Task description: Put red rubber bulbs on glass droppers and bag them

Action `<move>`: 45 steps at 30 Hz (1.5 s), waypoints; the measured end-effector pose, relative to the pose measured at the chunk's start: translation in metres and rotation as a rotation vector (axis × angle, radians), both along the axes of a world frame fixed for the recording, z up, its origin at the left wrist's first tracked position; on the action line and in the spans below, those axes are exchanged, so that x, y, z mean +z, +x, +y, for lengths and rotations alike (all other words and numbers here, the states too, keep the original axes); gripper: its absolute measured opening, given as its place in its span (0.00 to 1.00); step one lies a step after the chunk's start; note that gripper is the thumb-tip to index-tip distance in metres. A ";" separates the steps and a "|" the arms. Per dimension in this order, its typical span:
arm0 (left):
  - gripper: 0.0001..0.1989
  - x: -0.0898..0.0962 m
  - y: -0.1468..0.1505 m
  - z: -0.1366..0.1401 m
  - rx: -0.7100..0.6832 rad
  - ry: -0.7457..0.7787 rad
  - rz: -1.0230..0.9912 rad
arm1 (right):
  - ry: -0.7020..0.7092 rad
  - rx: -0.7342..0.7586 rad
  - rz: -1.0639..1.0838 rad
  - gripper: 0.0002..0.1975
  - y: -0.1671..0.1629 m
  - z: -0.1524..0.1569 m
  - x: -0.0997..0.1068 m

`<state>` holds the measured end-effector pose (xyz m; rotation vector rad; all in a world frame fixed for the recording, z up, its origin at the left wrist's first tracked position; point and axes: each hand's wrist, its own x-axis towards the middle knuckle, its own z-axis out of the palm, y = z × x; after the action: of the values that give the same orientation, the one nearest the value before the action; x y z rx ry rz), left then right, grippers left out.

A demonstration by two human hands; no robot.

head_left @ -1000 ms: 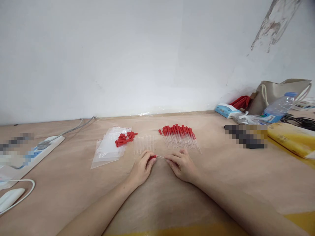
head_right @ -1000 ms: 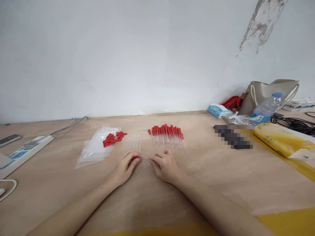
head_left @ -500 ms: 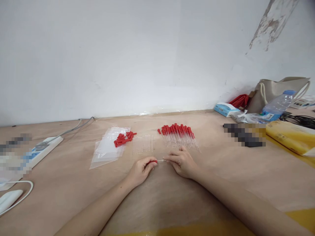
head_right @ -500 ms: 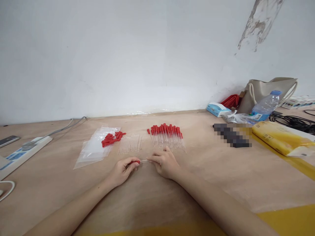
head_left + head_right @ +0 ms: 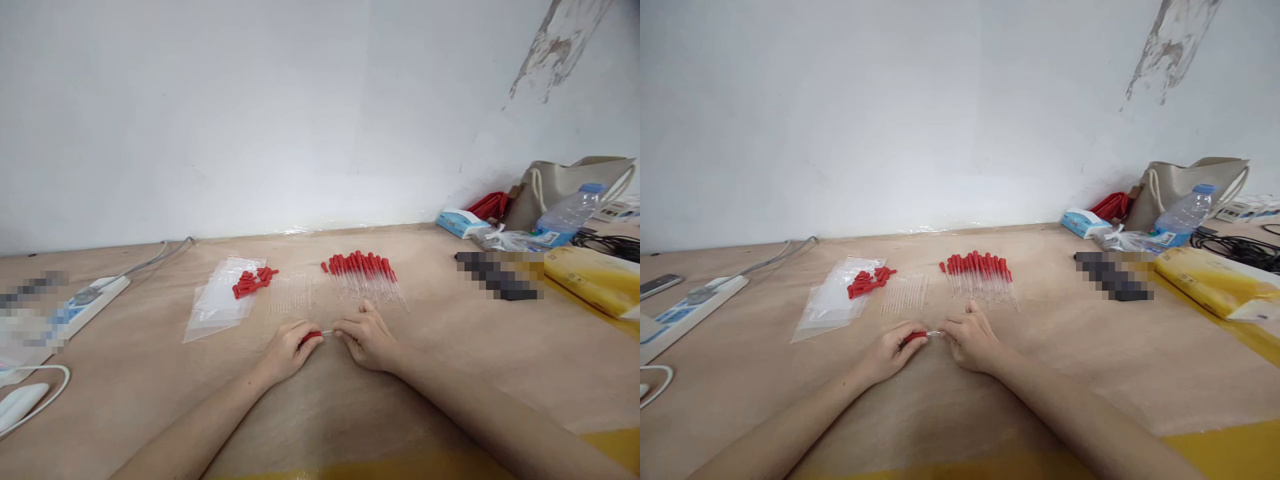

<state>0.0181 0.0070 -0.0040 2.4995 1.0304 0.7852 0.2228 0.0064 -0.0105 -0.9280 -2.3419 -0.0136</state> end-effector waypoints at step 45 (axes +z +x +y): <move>0.11 -0.009 -0.085 0.082 0.850 0.300 0.235 | -0.457 -0.742 -0.094 0.14 -0.085 0.088 0.021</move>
<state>-0.0668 0.0894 -0.0129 2.3748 2.2743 0.9142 0.1382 0.0943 0.0107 -2.0113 -1.9755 0.1858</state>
